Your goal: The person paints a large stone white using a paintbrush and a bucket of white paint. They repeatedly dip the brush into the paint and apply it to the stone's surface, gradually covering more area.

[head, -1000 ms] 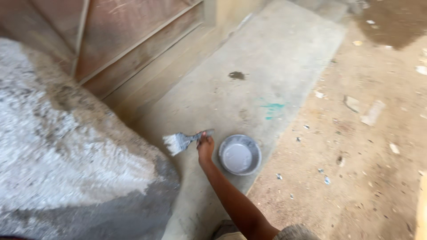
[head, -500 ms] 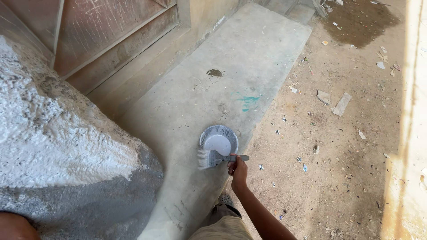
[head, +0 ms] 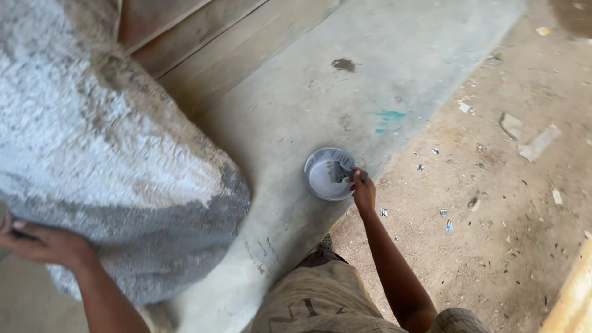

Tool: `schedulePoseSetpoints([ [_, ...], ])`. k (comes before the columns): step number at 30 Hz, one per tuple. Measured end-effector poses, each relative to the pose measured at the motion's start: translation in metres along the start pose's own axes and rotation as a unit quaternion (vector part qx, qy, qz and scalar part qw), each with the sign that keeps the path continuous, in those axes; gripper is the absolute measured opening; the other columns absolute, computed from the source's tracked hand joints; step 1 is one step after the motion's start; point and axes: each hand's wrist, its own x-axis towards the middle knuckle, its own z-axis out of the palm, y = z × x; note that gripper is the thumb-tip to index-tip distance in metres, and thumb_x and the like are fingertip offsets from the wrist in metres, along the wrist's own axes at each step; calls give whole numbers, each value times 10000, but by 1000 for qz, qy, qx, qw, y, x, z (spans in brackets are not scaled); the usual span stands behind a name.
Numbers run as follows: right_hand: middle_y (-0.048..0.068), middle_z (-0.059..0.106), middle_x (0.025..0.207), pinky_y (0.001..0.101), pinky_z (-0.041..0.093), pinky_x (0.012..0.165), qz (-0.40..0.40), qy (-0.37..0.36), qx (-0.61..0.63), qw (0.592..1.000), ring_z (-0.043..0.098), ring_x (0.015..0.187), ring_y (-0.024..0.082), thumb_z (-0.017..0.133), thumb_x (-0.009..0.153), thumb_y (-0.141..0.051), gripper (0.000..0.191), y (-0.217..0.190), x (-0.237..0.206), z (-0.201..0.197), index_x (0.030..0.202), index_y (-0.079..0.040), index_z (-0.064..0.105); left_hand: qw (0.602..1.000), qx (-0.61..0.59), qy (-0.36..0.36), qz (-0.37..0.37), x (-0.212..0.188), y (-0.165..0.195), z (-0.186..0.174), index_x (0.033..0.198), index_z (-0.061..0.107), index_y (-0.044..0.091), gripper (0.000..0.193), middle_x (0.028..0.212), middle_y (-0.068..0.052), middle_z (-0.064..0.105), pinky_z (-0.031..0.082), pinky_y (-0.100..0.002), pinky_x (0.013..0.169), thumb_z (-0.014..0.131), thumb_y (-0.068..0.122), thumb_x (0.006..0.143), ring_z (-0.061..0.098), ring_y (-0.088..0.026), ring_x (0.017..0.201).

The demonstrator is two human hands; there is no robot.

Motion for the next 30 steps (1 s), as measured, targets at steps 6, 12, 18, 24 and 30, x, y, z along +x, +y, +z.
schedulePoseSetpoints([
  [6,119,797,943,421,537,788,-44,-93,-246,964,712,871,283,530,1054,-466,427,-4,58,37,1200,-132,752,1000,-18,-24,4,2,26,-2,1408,546,-58,357,1401,-211,597,450,-466,1201,405,216,1229,581,-333,1323],
  [12,181,726,1127,517,516,892,-132,-135,-334,923,668,1035,418,579,1005,-357,353,8,56,69,1276,-170,708,999,40,-10,-9,11,36,0,1300,555,-21,248,1263,-137,571,414,-407,1157,471,199,1224,537,-259,1221],
  [18,191,690,1212,516,503,923,-158,-212,-365,893,650,1073,429,578,993,-305,363,20,31,87,1321,-190,684,999,19,-10,-31,11,50,1,1264,561,-1,187,1244,-126,594,403,-374,1153,443,109,1168,542,-223,1219],
  [24,136,759,963,389,493,664,43,-1,-76,996,621,739,253,520,1076,-342,368,36,37,55,1266,-123,747,1000,-5,-15,-16,13,59,4,1286,547,-6,194,1301,-145,581,373,-383,1186,435,116,1186,522,-238,1263],
  [30,84,754,853,279,424,479,158,47,214,963,550,543,132,447,1096,-390,455,56,40,-6,1265,-38,680,1000,-6,-26,-9,13,37,1,1249,560,-27,218,1253,-137,568,430,-409,1136,441,153,1218,496,-240,1208],
])
